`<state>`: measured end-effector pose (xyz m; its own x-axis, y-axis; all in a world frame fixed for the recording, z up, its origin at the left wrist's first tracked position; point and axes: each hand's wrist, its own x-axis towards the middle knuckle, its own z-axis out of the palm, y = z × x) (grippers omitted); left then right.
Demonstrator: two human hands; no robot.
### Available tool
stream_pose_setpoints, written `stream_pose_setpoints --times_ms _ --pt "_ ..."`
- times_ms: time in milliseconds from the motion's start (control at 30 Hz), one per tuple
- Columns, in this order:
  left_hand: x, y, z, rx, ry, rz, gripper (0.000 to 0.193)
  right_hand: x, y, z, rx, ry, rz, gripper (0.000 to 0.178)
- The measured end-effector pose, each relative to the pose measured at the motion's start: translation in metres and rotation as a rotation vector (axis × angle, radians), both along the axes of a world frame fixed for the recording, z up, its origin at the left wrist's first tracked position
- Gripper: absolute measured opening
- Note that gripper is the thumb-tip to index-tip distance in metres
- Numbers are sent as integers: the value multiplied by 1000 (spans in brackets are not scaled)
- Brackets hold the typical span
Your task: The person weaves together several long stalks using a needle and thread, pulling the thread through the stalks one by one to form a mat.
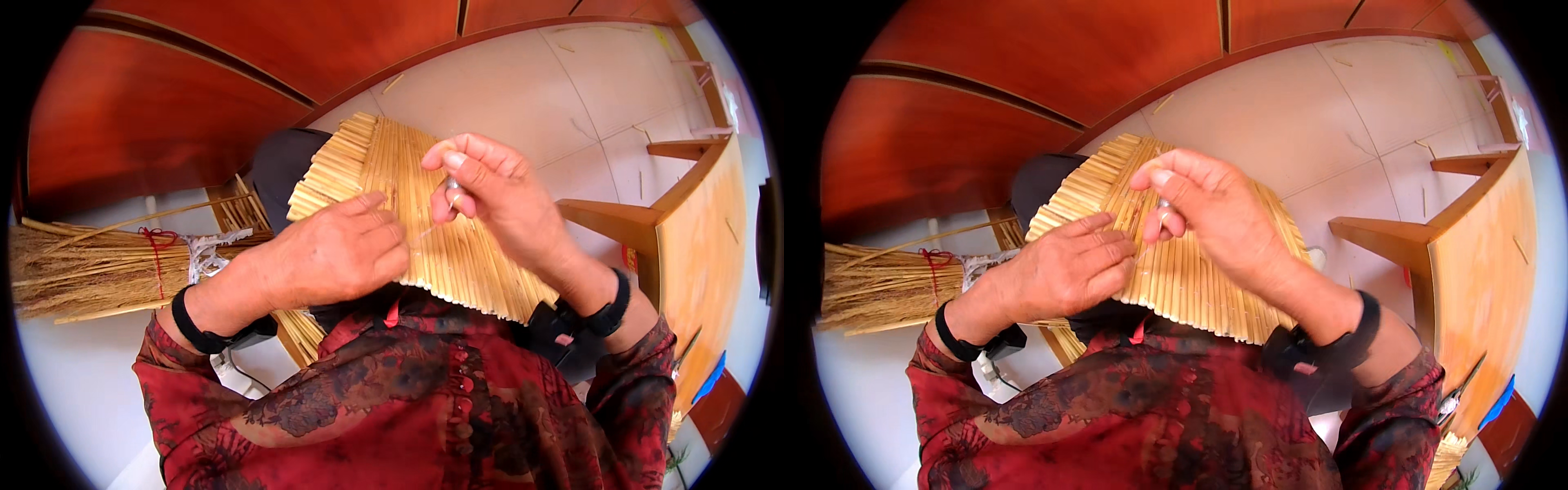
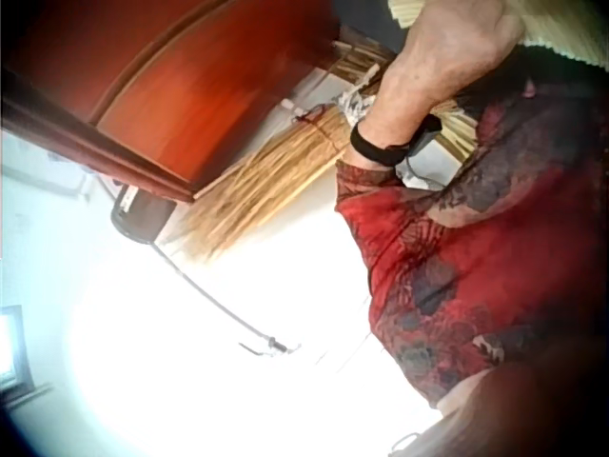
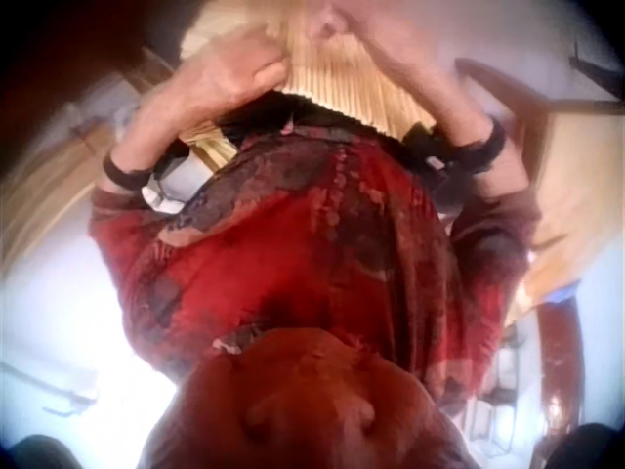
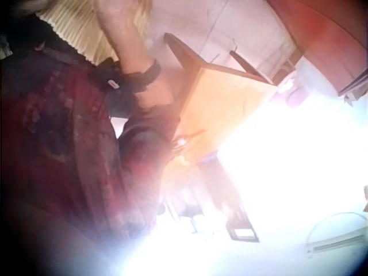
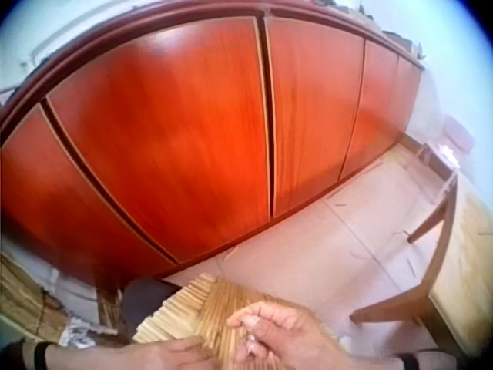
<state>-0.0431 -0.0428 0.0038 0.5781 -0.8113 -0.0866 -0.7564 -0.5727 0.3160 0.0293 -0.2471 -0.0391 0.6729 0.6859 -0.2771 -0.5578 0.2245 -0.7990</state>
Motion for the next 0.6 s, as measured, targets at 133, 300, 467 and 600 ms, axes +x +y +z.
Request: stream_pose_setpoints --times_ms 133,300,467,600 --pt "-9 17 -8 -2 -31 126 29 12 -14 -11 -241 -209 81 24" --pt "-16 42 -37 -147 -163 221 27 6 -28 -26 -458 -172 168 22" --pt "-15 45 -48 -200 -219 211 24 23 -33 -30 -566 -926 -63 19" --pt "-13 47 -46 -144 -228 203 24 8 -20 -12 -584 -284 126 17"
